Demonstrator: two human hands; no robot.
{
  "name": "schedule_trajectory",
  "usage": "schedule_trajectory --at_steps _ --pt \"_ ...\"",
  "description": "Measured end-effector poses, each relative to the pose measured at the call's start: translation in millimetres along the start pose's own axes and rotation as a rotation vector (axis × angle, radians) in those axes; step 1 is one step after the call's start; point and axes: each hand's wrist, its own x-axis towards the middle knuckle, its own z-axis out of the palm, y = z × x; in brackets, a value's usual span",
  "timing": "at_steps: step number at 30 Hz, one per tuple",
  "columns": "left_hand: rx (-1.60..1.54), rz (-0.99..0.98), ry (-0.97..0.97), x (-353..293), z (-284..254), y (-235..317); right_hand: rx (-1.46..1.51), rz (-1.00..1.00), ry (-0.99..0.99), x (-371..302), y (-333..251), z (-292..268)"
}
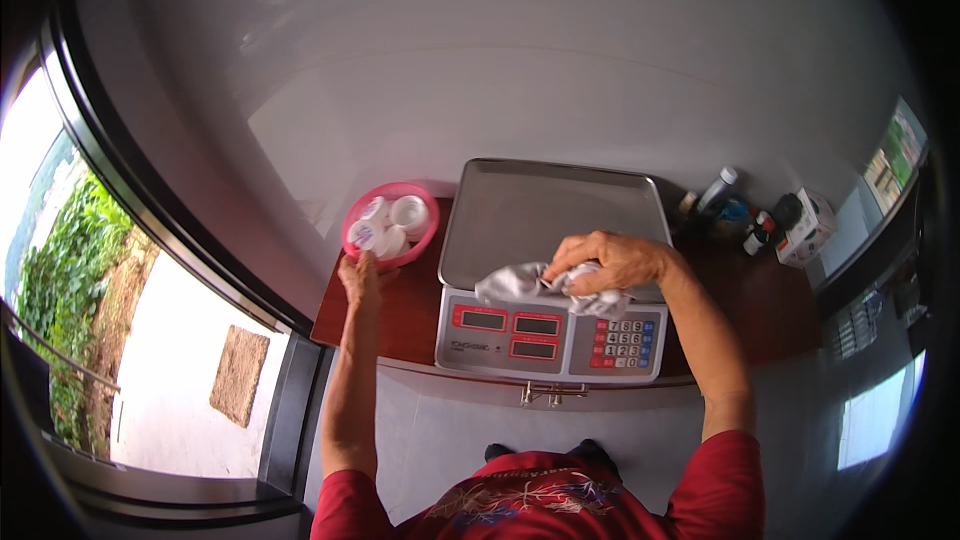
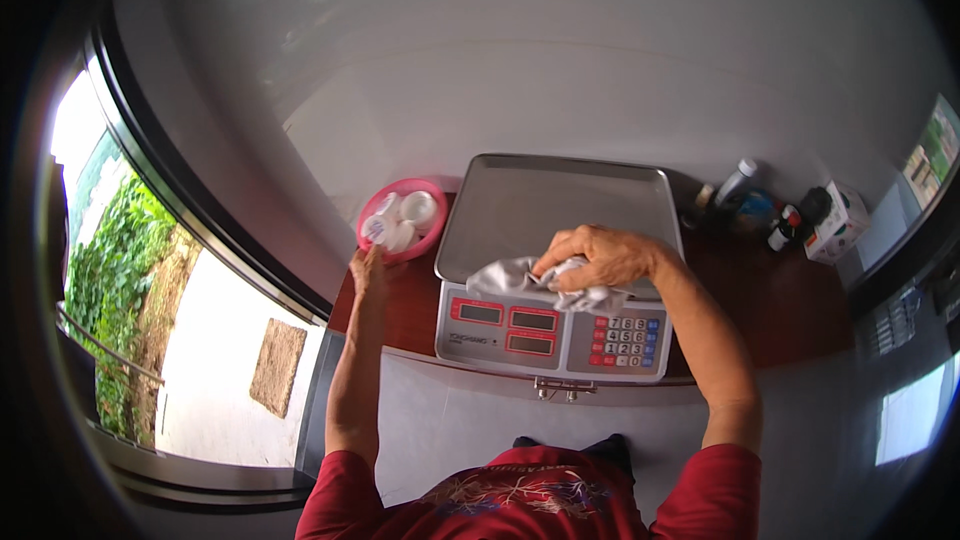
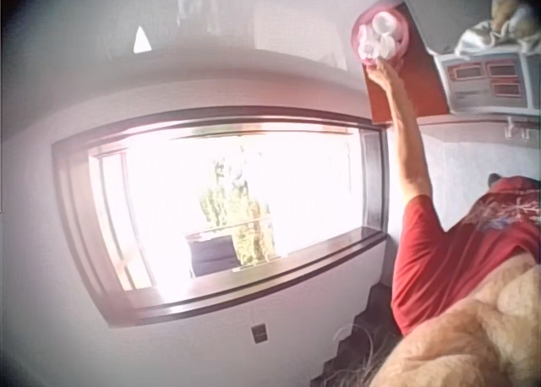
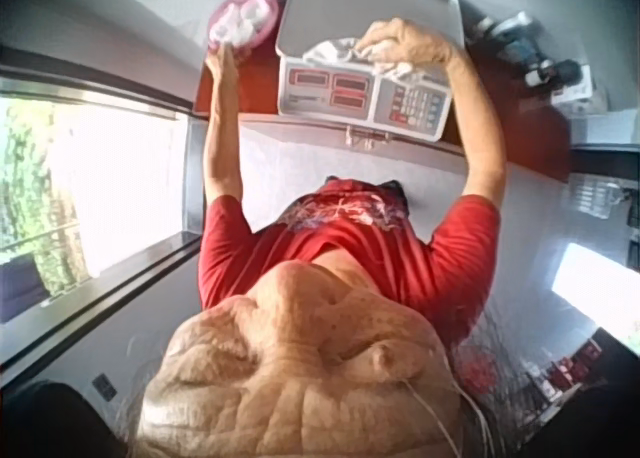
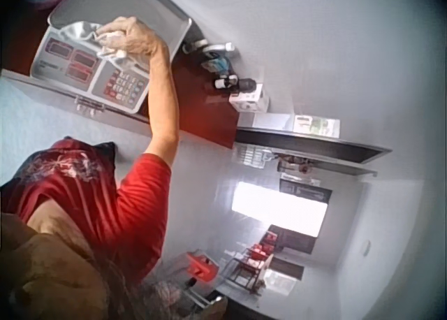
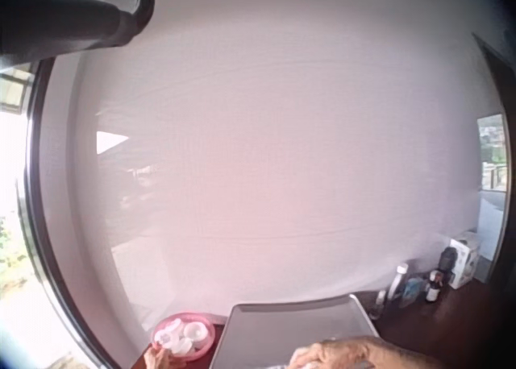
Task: The person wipes a wall with a white cloth, then cleans a wooden cabinet top and a digital scale. They move a pink container with cups aside to reach the scale, wipe the scale and surrounding cabinet surface, and continue wiping the wall and cabinet front.
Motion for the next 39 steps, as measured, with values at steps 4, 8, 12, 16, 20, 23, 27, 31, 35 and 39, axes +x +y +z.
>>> schedule_trajectory --at_steps 4,8,12,16,20,23,27,31,35,39 --pt "0.089 0.139 0.047 -2.9 -37.1 32.5 0.274 -0.170 0.010 -68.2 -15.0 -16.1" --pt "0.115 0.197 -0.148 -47.5 -2.5 101.0 0.282 -0.221 0.441 -177.2 7.8 -17.5" --pt "0.182 0.147 -0.271 -78.2 35.7 130.5 0.394 0.079 0.873 -246.9 36.5 5.6" --pt "0.105 -0.015 -0.460 -112.1 104.8 117.5 0.227 0.445 1.043 -275.5 75.2 23.3" --pt "0.092 -0.085 -0.501 -158.2 176.3 96.4 0.062 0.739 1.277 -307.7 135.4 34.4" --pt "0.053 -0.083 -0.599 -189.6 219.1 88.1 -0.753 0.895 1.235 -348.9 209.2 61.6" --pt "0.058 -0.119 -0.785 -240.7 260.6 84.1 -0.945 0.742 1.181 -353.9 208.9 76.0" --pt "0.044 -0.281 -0.888 -301.9 300.3 48.6 -0.699 0.437 0.965 -352.5 174.0 79.3" --pt "0.085 -0.378 -0.925 -342.8 339.7 -1.3 -0.691 0.461 0.955 -391.1 183.1 70.5" --pt "0.176 -0.379 -0.812 -349.5 372.9 -51.1 -0.833 1.020 1.192 -466.1 233.4 55.3"
